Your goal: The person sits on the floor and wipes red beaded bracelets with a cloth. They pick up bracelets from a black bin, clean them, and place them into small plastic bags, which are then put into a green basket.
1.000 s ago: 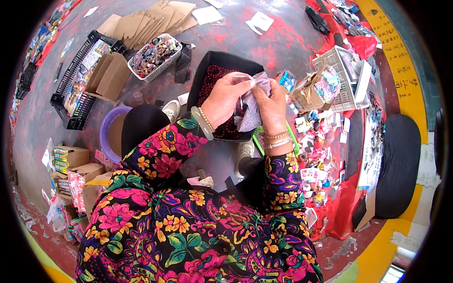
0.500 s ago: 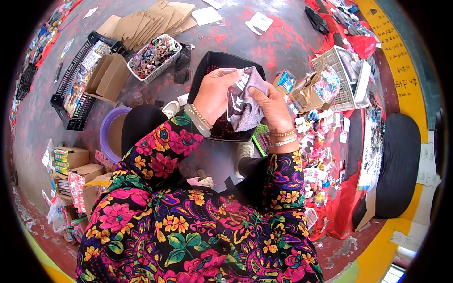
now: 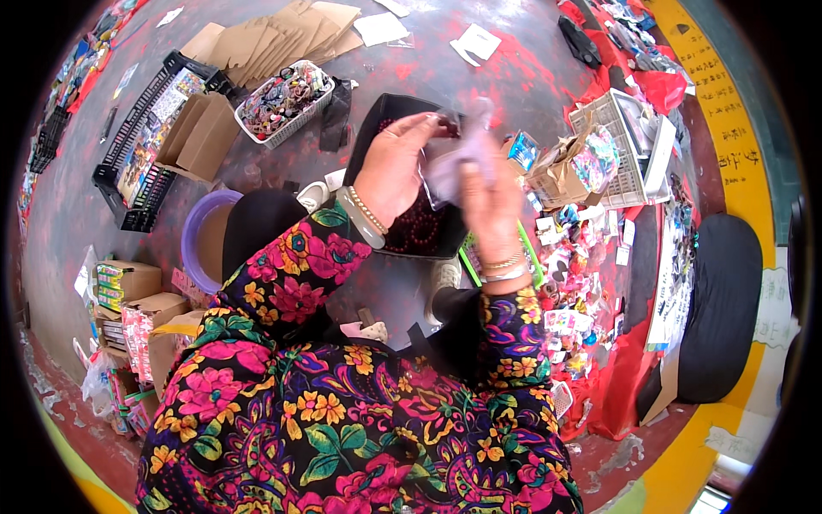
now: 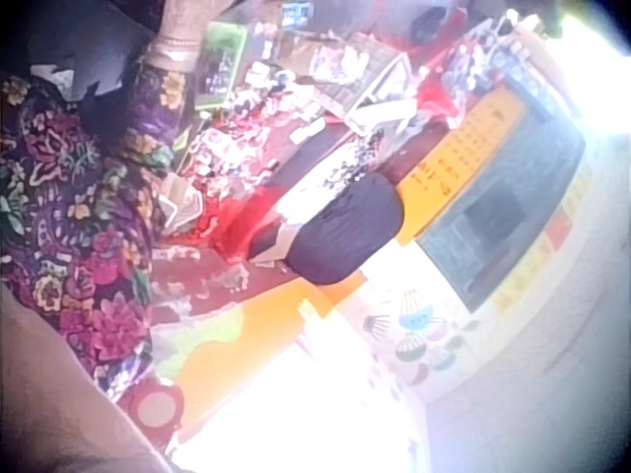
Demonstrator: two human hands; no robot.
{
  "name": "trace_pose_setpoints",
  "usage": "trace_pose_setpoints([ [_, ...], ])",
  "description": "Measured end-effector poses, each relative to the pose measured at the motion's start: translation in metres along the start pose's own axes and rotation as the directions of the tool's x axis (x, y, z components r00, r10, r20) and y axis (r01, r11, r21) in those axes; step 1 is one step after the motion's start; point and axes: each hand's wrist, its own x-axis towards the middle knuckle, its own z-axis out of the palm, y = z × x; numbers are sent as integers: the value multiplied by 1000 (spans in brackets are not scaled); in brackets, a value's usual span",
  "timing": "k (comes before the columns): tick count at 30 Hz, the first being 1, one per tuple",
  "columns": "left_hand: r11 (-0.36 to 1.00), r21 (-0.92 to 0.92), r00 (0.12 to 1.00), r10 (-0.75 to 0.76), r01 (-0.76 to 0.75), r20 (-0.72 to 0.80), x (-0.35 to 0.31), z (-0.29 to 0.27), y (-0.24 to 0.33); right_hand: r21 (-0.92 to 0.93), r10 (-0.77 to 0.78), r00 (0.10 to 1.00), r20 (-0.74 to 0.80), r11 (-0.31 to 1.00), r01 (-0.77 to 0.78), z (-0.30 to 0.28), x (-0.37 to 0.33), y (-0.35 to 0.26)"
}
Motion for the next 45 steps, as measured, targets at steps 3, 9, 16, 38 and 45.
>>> trace_pose_setpoints([
  [3, 996, -86, 999, -4, 7, 34, -1, 2, -4, -411, -190, 965, 178, 877, 249, 23, 2, -2],
  [9, 990, -85, 994, 109, -109, -10, 12, -20, 19, -432, -174, 932, 320, 849, 306, 25, -2, 1],
  [16, 942, -187, 960, 270, -279, -70, 12, -10, 54, -108, 541, 814, 212, 841, -530, 0, -1, 25],
  [38, 974, -210, 996, -91, 91, 6, -2, 8, 17, -194, -282, 934, 220, 926, 325, 21, -9, -25],
  [45, 873, -270, 902, -334, 406, 274, -14, 14, -4, -166, -113, 992, 63, 979, 122, 10, 6, 2],
])
